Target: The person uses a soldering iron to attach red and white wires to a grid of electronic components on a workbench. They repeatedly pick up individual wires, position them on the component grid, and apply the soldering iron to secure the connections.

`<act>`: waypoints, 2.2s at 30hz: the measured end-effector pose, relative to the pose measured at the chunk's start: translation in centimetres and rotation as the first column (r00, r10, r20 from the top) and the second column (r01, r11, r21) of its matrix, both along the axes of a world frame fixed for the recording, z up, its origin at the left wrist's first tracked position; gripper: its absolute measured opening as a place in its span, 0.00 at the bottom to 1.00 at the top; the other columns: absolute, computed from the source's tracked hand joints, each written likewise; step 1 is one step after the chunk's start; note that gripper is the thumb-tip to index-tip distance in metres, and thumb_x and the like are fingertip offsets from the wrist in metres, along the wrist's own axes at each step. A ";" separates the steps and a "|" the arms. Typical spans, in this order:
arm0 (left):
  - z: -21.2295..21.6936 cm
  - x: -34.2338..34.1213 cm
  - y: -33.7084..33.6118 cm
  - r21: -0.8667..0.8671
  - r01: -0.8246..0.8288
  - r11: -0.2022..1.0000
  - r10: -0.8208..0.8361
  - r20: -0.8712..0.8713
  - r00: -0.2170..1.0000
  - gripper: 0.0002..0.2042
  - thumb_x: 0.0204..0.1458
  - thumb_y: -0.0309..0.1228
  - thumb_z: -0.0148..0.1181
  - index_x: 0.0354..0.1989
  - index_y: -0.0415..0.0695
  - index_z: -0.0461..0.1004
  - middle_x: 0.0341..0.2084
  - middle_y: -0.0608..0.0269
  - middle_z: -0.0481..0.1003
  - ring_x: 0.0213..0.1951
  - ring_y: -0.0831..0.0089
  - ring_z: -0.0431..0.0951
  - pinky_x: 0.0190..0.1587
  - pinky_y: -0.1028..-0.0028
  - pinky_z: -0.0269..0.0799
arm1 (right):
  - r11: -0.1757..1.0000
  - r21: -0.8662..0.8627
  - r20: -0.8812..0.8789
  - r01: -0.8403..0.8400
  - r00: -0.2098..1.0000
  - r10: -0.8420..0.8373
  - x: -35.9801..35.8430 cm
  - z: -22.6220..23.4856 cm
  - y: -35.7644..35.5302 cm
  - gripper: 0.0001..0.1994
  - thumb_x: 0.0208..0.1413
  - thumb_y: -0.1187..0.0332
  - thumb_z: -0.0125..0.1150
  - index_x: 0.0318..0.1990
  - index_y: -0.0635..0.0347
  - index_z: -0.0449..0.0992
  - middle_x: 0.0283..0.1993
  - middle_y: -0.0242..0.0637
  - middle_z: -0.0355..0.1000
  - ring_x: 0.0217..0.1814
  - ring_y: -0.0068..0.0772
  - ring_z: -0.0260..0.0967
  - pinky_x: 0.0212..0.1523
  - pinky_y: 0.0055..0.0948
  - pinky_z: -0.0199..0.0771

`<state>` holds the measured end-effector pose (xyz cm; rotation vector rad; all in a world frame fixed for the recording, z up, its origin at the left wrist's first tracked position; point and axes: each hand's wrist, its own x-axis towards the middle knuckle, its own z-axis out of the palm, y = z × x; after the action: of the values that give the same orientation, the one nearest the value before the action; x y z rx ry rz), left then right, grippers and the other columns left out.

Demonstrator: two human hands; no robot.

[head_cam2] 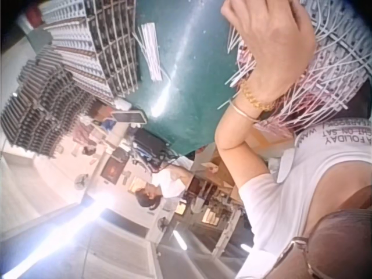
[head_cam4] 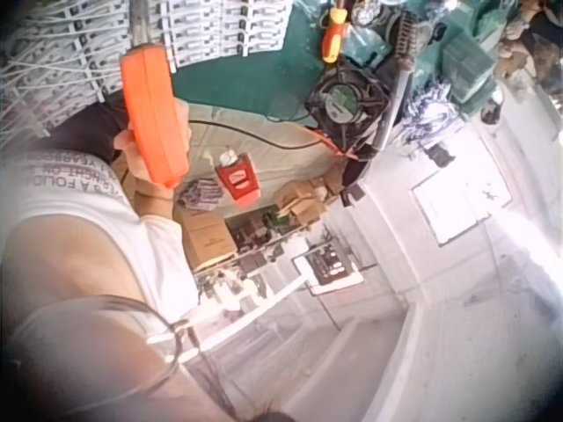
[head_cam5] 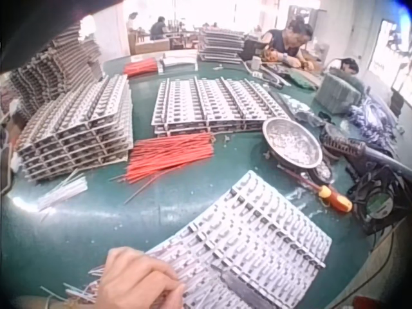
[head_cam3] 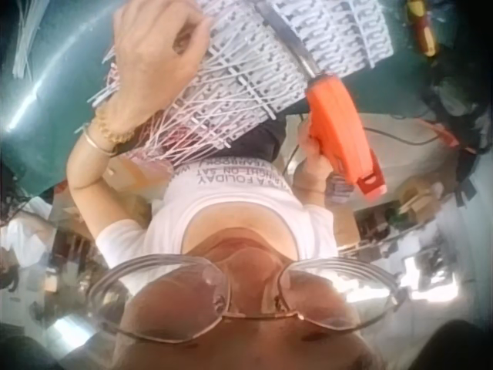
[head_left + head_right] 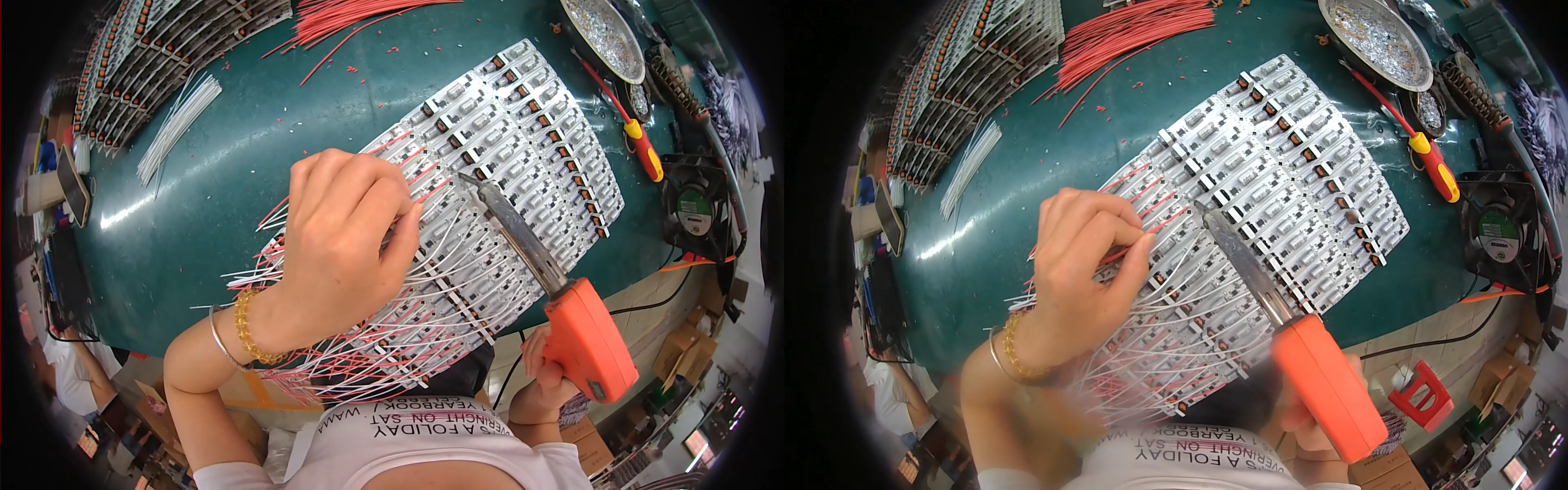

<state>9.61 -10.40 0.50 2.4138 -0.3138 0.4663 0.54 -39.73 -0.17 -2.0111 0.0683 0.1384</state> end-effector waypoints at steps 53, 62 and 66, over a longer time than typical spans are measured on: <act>-0.4 0.9 -2.4 0.036 -0.016 0.999 0.016 0.017 1.000 0.09 0.40 0.21 0.67 0.23 0.44 0.70 0.28 0.65 0.71 0.32 0.64 0.68 0.39 0.66 0.58 | 0.996 0.030 0.072 -0.083 0.994 0.081 0.0 0.6 -0.6 0.27 0.49 0.38 0.63 0.21 0.55 0.71 0.17 0.28 0.63 0.20 0.27 0.63 0.24 0.27 0.59; -0.1 1.0 -2.5 0.031 -0.001 1.000 0.001 0.022 1.000 0.08 0.41 0.20 0.67 0.23 0.43 0.72 0.28 0.64 0.72 0.32 0.64 0.69 0.39 0.67 0.59 | 0.943 0.325 0.074 -0.076 0.996 0.054 0.1 -0.1 -0.5 0.27 0.53 0.43 0.63 0.35 0.64 0.69 0.17 0.26 0.65 0.20 0.24 0.63 0.25 0.25 0.63; 0.4 1.0 -1.5 0.012 0.017 1.000 -0.018 0.075 0.997 0.07 0.41 0.20 0.67 0.24 0.42 0.73 0.30 0.63 0.73 0.33 0.64 0.70 0.38 0.68 0.61 | 0.933 0.296 -0.137 0.206 0.976 -0.172 -1.6 -2.1 -2.6 0.45 0.52 0.37 0.60 0.55 0.80 0.62 0.12 0.24 0.59 0.10 0.19 0.56 0.15 0.21 0.62</act>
<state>10.60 -11.90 0.89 2.4069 -0.3713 0.5497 -1.01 -42.34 -2.23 -1.6727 0.2927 0.1265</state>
